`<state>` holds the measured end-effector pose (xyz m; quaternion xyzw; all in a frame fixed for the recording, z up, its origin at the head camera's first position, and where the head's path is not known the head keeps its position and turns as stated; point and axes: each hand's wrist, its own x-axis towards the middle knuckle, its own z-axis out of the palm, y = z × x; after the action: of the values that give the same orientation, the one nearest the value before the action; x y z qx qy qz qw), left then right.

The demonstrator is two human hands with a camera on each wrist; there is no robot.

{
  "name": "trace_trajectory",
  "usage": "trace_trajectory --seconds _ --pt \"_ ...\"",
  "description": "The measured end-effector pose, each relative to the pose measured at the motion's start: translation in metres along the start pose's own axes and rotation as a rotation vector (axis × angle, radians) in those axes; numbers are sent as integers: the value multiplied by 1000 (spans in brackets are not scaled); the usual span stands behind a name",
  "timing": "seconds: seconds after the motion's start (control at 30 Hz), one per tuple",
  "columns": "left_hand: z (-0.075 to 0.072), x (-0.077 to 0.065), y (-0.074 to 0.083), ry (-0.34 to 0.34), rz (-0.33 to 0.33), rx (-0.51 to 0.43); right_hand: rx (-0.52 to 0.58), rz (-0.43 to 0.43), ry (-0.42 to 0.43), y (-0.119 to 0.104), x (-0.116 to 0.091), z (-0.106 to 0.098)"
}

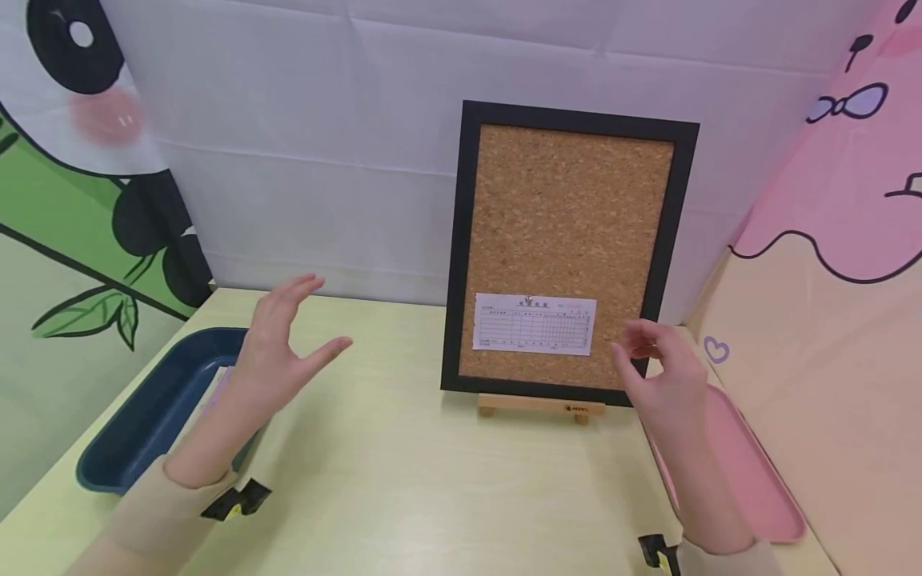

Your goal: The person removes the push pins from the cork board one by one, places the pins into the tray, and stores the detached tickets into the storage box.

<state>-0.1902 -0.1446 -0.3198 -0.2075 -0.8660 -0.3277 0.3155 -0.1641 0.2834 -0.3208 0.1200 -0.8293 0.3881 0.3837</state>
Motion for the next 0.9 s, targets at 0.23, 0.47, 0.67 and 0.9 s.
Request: trace_trajectory --seconds 0.23,0.47,0.67,0.9 --pt "15 3 10 -36 -22 -62 37 -46 39 3 0 19" --pt "34 6 18 -94 -48 -111 84 -62 13 3 2 37" --pt "52 7 21 -141 -71 -161 101 -46 -17 -8 4 49" --pt "75 9 27 -187 -92 -225 150 -52 -35 -14 6 62"
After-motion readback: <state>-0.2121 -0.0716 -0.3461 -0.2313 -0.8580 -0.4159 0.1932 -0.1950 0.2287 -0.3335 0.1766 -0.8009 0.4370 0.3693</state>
